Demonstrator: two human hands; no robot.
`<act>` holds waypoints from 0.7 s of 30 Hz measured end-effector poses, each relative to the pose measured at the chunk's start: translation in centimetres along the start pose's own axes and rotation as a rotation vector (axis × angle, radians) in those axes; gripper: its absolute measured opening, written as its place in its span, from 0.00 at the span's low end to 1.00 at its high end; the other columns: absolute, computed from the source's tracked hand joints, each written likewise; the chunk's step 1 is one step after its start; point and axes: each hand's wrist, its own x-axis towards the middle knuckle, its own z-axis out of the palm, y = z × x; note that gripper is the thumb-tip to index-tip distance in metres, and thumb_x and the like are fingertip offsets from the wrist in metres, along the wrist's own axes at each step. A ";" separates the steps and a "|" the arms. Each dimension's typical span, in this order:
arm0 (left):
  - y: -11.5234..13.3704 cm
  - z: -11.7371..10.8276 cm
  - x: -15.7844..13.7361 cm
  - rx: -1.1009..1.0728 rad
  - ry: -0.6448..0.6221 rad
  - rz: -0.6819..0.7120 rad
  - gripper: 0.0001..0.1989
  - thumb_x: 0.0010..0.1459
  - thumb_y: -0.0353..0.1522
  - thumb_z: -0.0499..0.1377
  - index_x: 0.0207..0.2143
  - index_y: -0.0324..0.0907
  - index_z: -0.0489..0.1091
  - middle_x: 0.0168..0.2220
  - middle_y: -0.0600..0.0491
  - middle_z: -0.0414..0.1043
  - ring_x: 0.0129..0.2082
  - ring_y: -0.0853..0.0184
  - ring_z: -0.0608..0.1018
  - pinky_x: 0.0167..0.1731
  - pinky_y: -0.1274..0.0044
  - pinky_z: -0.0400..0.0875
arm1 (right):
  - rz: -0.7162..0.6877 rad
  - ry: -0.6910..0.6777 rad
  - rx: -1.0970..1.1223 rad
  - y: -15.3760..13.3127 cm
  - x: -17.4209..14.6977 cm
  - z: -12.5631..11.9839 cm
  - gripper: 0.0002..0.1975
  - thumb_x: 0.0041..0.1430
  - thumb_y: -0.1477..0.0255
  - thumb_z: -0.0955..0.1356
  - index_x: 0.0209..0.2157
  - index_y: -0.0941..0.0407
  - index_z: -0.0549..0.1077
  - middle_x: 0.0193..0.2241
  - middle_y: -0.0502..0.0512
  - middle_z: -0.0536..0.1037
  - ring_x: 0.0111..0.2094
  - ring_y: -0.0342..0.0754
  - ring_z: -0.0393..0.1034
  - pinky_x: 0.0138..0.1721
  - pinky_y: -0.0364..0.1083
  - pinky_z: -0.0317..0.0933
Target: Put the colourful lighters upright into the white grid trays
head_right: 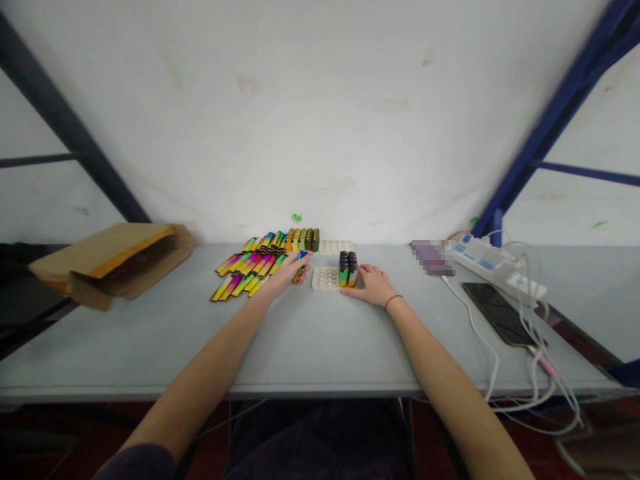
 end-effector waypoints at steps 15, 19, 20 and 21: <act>-0.2 1.9 0.0 -0.134 0.242 -0.139 0.20 0.64 0.43 0.42 0.20 0.45 0.52 0.13 0.63 0.43 0.11 0.76 0.46 0.13 0.81 0.42 | 0.006 -0.026 -0.012 -0.1 0.0 -0.3 0.36 0.57 0.43 0.69 0.52 0.59 0.74 0.60 0.71 0.70 0.60 0.67 0.64 0.56 0.59 0.61; -0.4 2.0 0.3 -0.151 0.284 -0.135 0.20 0.64 0.44 0.42 0.21 0.45 0.51 0.13 0.63 0.44 0.11 0.76 0.46 0.13 0.82 0.42 | 0.004 -0.005 0.008 0.0 -0.1 -0.2 0.35 0.56 0.44 0.69 0.52 0.58 0.74 0.60 0.70 0.70 0.60 0.68 0.64 0.56 0.61 0.61; -0.5 2.0 0.3 -0.155 0.289 -0.133 0.20 0.64 0.44 0.42 0.21 0.45 0.51 0.13 0.63 0.44 0.11 0.76 0.46 0.13 0.82 0.42 | 0.005 -0.003 0.010 0.0 -0.1 -0.2 0.35 0.56 0.44 0.69 0.52 0.58 0.74 0.60 0.70 0.70 0.60 0.68 0.64 0.56 0.61 0.61; -0.6 2.0 0.3 -0.159 0.291 -0.128 0.20 0.64 0.44 0.42 0.21 0.45 0.51 0.13 0.63 0.44 0.11 0.76 0.46 0.13 0.82 0.42 | 0.007 -0.004 0.010 0.0 -0.1 -0.2 0.35 0.56 0.44 0.69 0.53 0.58 0.74 0.60 0.70 0.70 0.60 0.68 0.64 0.56 0.61 0.61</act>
